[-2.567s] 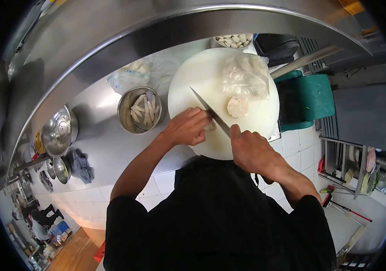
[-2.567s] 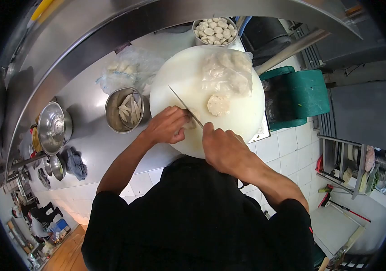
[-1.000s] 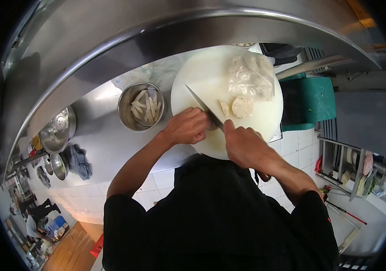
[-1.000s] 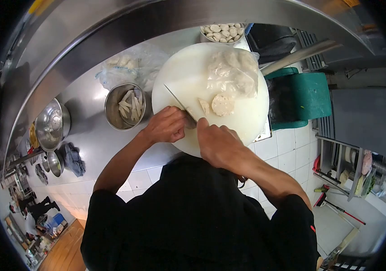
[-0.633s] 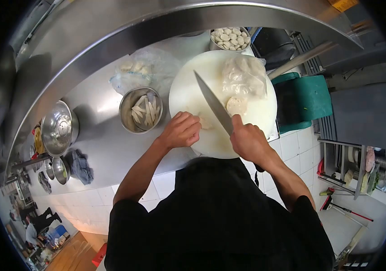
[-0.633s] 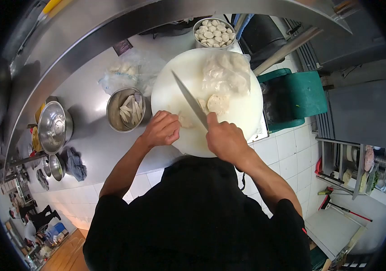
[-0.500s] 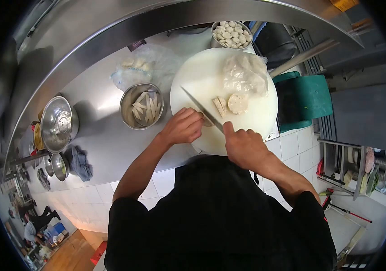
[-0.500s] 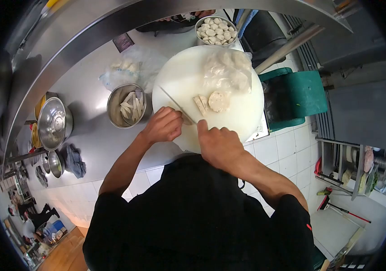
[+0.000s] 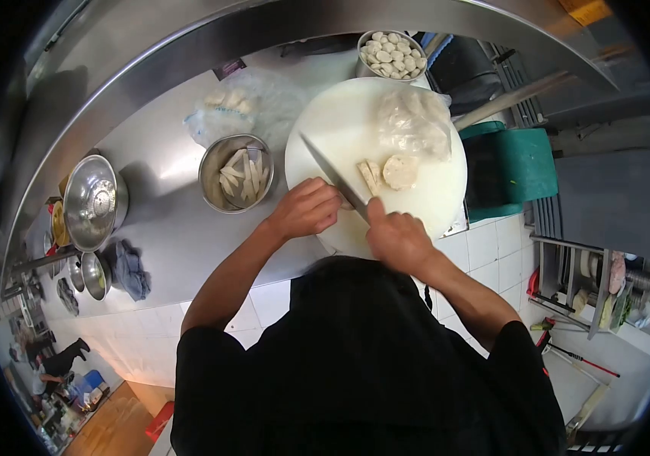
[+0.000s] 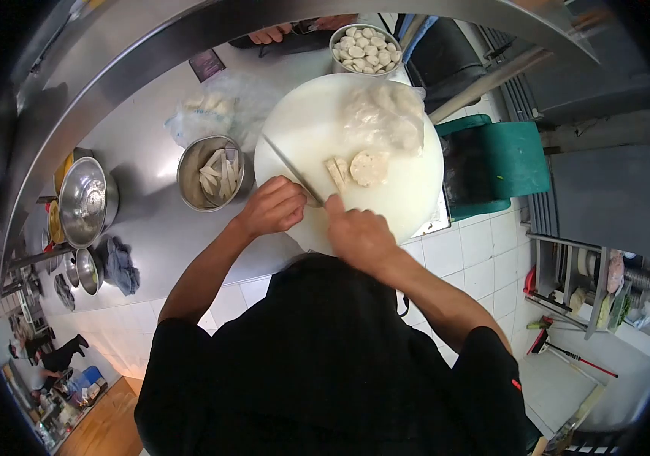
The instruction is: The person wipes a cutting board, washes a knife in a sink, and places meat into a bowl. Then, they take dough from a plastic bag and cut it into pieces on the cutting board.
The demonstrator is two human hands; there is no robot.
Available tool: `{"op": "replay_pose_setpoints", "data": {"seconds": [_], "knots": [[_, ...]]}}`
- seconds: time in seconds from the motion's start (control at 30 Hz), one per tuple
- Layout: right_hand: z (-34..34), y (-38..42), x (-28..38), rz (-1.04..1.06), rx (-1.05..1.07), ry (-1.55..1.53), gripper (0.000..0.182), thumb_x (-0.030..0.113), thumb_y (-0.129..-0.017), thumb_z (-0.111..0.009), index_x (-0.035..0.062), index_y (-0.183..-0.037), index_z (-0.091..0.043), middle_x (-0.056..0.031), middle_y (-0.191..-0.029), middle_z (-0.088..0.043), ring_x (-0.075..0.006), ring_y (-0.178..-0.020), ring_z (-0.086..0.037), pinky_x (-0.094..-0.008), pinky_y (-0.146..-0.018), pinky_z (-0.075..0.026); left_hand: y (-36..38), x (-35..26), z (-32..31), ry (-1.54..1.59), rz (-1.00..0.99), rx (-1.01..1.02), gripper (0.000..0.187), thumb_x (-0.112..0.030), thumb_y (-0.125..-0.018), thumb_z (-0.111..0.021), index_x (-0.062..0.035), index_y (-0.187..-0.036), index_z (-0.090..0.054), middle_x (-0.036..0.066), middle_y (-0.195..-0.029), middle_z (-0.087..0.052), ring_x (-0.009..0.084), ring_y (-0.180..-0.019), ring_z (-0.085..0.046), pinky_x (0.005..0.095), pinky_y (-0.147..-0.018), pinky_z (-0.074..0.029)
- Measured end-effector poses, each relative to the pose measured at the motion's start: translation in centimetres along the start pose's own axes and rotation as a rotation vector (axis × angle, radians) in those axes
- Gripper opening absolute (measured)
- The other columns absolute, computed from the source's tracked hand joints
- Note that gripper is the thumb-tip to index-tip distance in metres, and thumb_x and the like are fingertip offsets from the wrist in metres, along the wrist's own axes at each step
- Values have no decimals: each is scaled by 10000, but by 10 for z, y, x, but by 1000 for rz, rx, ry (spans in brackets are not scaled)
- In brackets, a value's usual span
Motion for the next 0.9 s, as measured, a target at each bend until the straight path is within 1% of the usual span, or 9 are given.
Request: {"op": "replay_pose_setpoints", "data": {"seconds": [0.1, 0.2, 0.27, 0.3, 0.37, 0.57, 0.67, 0.87, 0.9], "knots": [[-10, 5, -54, 61, -159, -315, 220, 155, -925, -521, 6, -1037, -406, -311, -714, -605, -535, -710, -573, -567, -677, -456, 2, -3, 2, -6, 30, -2, 183, -5, -655, -702, -58, -815, -632, 48, -866, -611, 218, -760, -569, 323, -667, -471], [-12, 34, -81, -25, -275, -537, 187, 126, -932, -501, 1, -1038, -411, -256, -657, -592, -446, -617, -604, -508, -610, -465, 9, -10, 10, 13, 140, 38, 237, -8, -682, -718, -64, -906, -664, 58, -965, -643, 240, -828, -590, 359, -730, -480], [-7, 56, -92, -95, -388, -726, 146, 92, -937, -479, 8, -1041, -419, -146, -618, -563, -259, -527, -586, -399, -512, -459, 13, -11, 12, 16, 216, 55, 285, -26, -693, -726, -73, -969, -673, 65, -1032, -641, 250, -886, -593, 374, -764, -478], [-2, 66, -92, -151, -417, -863, 167, 48, -949, -440, 33, -1115, -455, -25, -641, -508, -95, -466, -481, -250, -417, -405, 8, -12, 13, -2, 221, 73, 330, -40, -697, -716, -80, -1019, -661, 71, -1076, -624, 256, -936, -582, 380, -798, -468], [-3, 77, -102, -131, -514, -914, 162, 54, -955, -431, 20, -1111, -458, -26, -659, -510, -92, -460, -462, -248, -414, -395, -6, -9, 14, -41, 226, 111, 420, -67, -704, -697, -95, -1119, -637, 83, -1164, -590, 268, -1037, -561, 394, -867, -446], [-4, 87, -108, -114, -586, -997, 195, 66, -946, -424, 4, -1128, -460, -45, -694, -522, -93, -472, -464, -240, -416, -400, -75, 7, 0, 34, 3, 659, 752, 19, -634, -623, -36, -1364, -451, 122, -1366, -483, 278, -1290, -430, 403, -1040, -342], [-8, 85, -106, -104, -594, -1059, 193, 57, -940, -425, 2, -1122, -458, -45, -687, -522, -95, -467, -458, -244, -418, -405, -83, 9, -10, 66, 46, 786, 785, 23, -617, -613, -3, -1378, -422, 132, -1362, -471, 281, -1275, -428, 407, -1024, -356], [-19, 89, -103, -135, -584, -1088, 164, 39, -938, -428, 3, -1096, -458, -35, -649, -514, -96, -457, -456, -255, -417, -404, -67, -25, -11, -52, 264, 774, 785, -13, -607, -623, 13, -1367, -426, 153, -1244, -479, 340, -1151, -447, 422, -977, -386], [-18, 90, -102, -136, -583, -1077, 157, 39, -938, -429, 3, -1089, -457, -35, -646, -513, -97, -457, -458, -256, -418, -405, -54, -32, -16, -30, 314, 702, 716, -26, -597, -622, 18, -1294, -464, 166, -1182, -470, 357, -1101, -446, 423, -918, -403]]}}
Point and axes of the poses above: each hand's wrist, its own y-axis away from the middle knuckle, its own z-axis out of the back of the hand, x = y × z, the point moved 2 cm from there along -y, towards the middle knuckle
